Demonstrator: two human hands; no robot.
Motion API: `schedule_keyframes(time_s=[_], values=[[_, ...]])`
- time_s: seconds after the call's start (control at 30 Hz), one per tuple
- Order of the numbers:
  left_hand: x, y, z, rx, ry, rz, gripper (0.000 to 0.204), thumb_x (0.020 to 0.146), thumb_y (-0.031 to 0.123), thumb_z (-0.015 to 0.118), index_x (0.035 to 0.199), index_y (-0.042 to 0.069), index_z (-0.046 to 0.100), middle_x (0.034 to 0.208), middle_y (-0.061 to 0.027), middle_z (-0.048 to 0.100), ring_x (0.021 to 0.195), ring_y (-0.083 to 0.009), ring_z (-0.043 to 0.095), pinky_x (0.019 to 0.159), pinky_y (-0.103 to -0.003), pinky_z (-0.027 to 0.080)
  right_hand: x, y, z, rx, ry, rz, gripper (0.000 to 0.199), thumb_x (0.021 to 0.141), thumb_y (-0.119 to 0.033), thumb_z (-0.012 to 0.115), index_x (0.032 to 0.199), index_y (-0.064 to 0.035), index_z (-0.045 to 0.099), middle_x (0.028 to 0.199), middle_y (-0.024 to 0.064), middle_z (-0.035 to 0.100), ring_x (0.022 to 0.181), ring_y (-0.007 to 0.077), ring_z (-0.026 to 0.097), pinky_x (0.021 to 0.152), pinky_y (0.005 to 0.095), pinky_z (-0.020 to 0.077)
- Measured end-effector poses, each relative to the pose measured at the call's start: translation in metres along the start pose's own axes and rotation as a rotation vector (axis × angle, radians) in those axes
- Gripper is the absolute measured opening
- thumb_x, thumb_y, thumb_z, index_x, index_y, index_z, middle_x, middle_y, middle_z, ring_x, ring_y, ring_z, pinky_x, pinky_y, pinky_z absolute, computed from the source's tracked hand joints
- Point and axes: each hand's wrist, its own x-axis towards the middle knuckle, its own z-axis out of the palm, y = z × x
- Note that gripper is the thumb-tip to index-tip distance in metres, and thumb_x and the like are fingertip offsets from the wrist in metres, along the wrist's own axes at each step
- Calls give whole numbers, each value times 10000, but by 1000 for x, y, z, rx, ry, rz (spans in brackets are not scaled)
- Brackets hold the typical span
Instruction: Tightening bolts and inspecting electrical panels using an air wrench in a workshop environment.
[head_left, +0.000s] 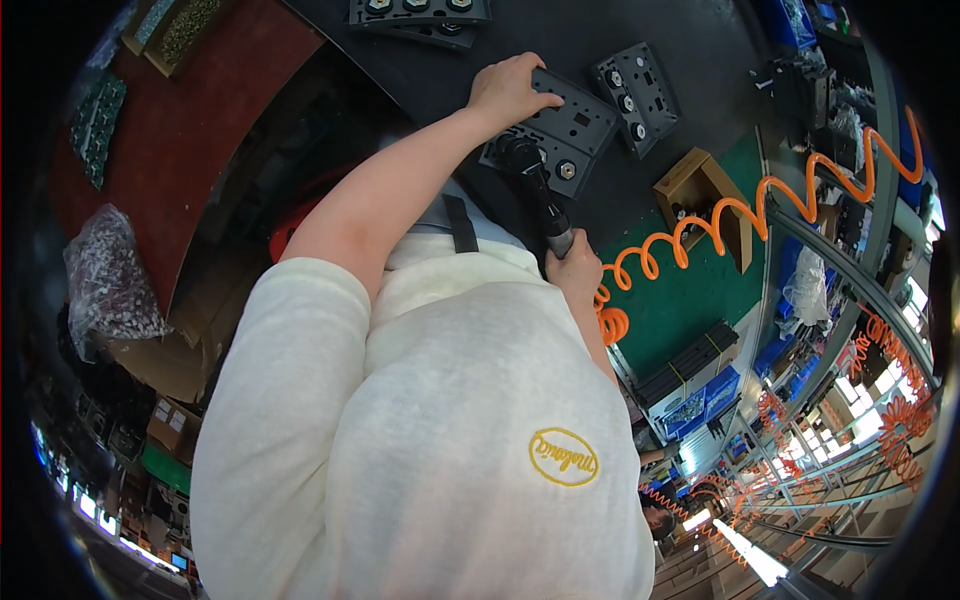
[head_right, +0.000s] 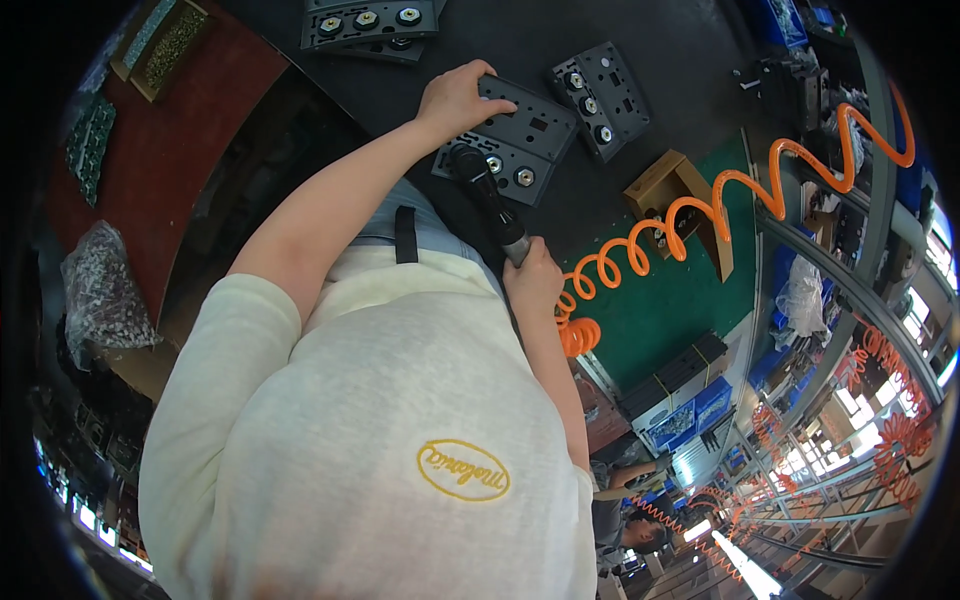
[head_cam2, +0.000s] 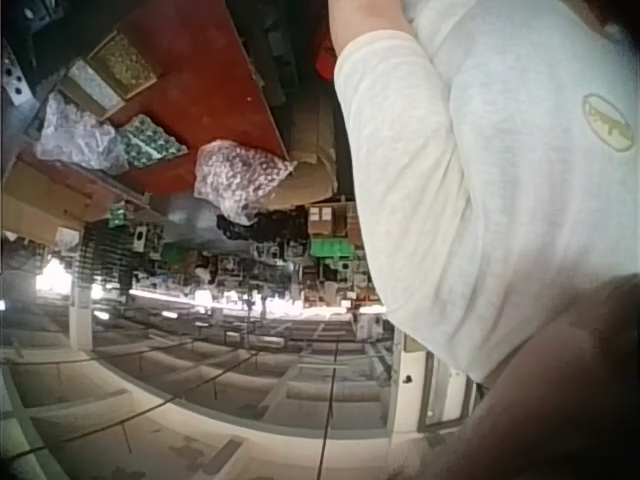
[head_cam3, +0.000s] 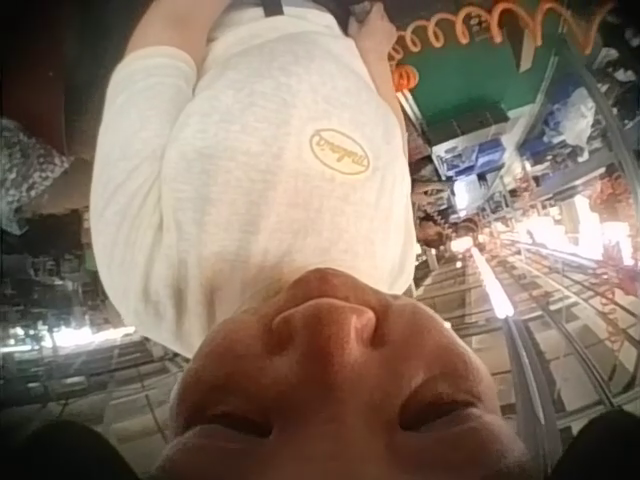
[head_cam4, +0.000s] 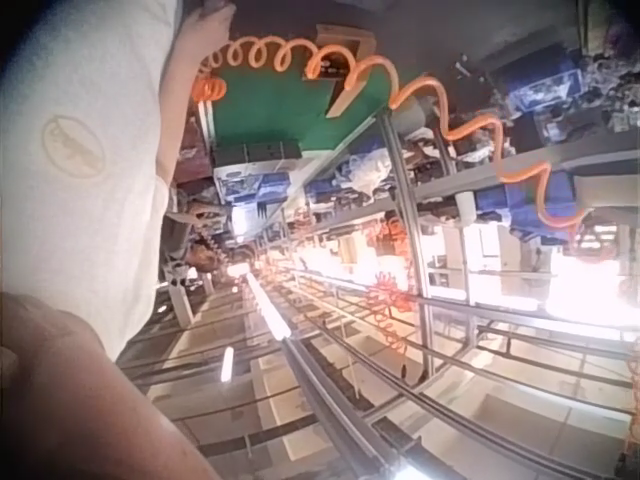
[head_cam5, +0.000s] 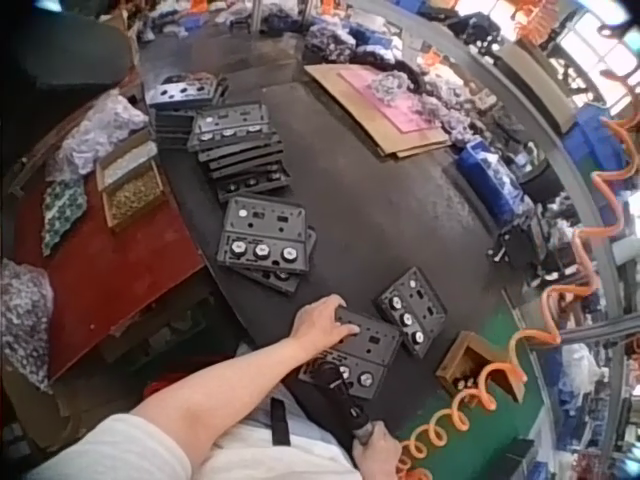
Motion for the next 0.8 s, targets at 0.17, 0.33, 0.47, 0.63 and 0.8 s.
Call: schedule_keyframes(time_s=[0.17, 0.33, 0.47, 0.63, 0.8], values=[[-1, 3, -5, 19, -29, 3, 578, 650, 434, 767, 1057, 58, 603, 970, -122, 662, 919, -277, 640, 799, -372, 497, 6, 5, -6, 30, -21, -27, 313, 670, -118, 684, 932, -38, 533, 788, 159, 636, 712, 360, 632, 613, 433, 508], [0, 5, -8, 29, -98, -36, 590, 656, 438, 763, 1076, 60, 594, 972, -115, 663, 921, -271, 640, 803, -370, 495, -15, 7, -10, 158, 18, 26, 296, 676, -116, 664, 937, -32, 551, 782, 180, 641, 718, 373, 631, 618, 436, 501], [1, 1, -10, 43, -95, -10, 589, 666, 439, 756, 1083, 59, 587, 975, -113, 661, 930, -270, 637, 812, -370, 493, -13, 3, -17, 236, 49, 32, 270, 683, -116, 650, 920, -26, 556, 780, 188, 641, 717, 386, 627, 616, 438, 494], [1, 3, -5, 48, -53, 10, 577, 673, 436, 751, 1083, 66, 585, 967, -105, 659, 938, -269, 635, 814, -372, 492, -2, 5, -11, 136, -5, -16, 278, 685, -120, 659, 920, -31, 541, 785, 177, 637, 707, 376, 628, 613, 442, 499], [1, 13, 1, 58, -144, 128, 568, 660, 423, 762, 1089, 92, 589, 1017, -94, 645, 967, -271, 624, 822, -373, 490, 13, 2, -24, -21, -33, -80, 294, 666, -116, 686, 901, -48, 524, 782, 143, 622, 697, 346, 632, 600, 433, 509]])
